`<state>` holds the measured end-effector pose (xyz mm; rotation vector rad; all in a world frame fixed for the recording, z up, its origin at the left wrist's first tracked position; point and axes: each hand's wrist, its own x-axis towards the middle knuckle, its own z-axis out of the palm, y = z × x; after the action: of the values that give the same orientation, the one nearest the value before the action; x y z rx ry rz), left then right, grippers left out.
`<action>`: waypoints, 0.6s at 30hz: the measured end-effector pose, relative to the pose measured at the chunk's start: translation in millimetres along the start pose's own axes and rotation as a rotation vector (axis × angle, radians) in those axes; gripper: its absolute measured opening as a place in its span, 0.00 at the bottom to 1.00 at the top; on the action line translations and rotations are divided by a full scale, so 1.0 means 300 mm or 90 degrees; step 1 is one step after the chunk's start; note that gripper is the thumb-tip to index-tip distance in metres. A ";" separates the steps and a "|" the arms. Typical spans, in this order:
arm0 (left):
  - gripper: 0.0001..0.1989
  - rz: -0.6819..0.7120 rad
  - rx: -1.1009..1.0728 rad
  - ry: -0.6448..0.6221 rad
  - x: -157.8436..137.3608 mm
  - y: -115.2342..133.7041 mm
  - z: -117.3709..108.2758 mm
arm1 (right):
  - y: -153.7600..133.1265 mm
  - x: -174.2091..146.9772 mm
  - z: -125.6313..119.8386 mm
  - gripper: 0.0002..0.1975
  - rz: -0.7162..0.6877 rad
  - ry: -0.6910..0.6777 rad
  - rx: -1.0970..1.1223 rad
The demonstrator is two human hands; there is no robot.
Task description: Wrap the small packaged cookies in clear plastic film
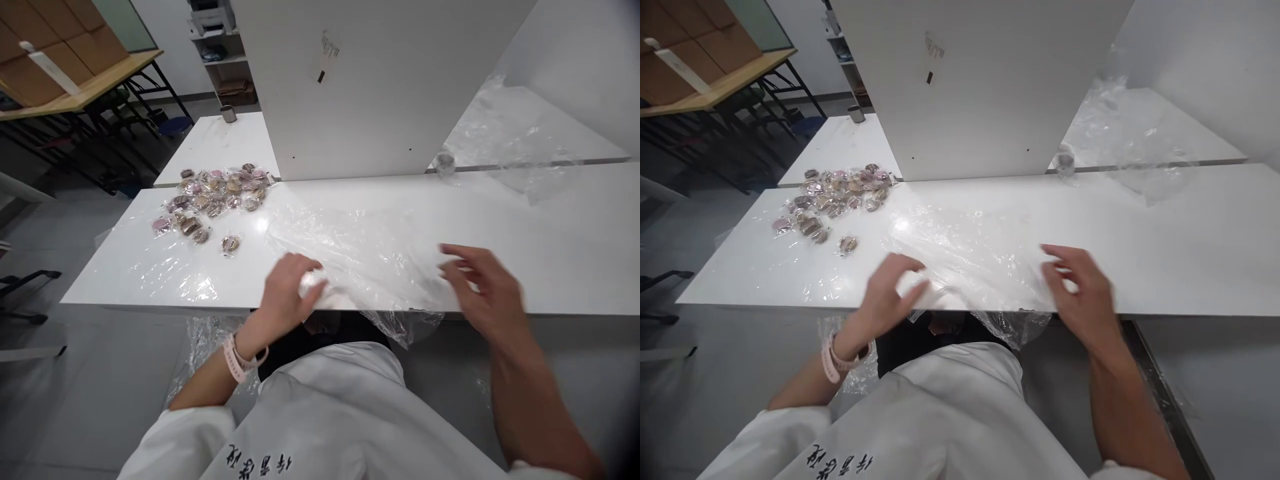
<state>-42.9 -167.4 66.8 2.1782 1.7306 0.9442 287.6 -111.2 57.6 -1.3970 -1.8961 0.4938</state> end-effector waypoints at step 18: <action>0.27 -0.328 0.196 0.090 -0.023 -0.388 -0.211 | 0.286 0.402 0.278 0.25 -0.106 -0.109 -0.248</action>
<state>-174.2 -154.1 52.2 1.6923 2.4770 0.7468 264.2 39.7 -16.9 -1.4543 -2.3173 0.1693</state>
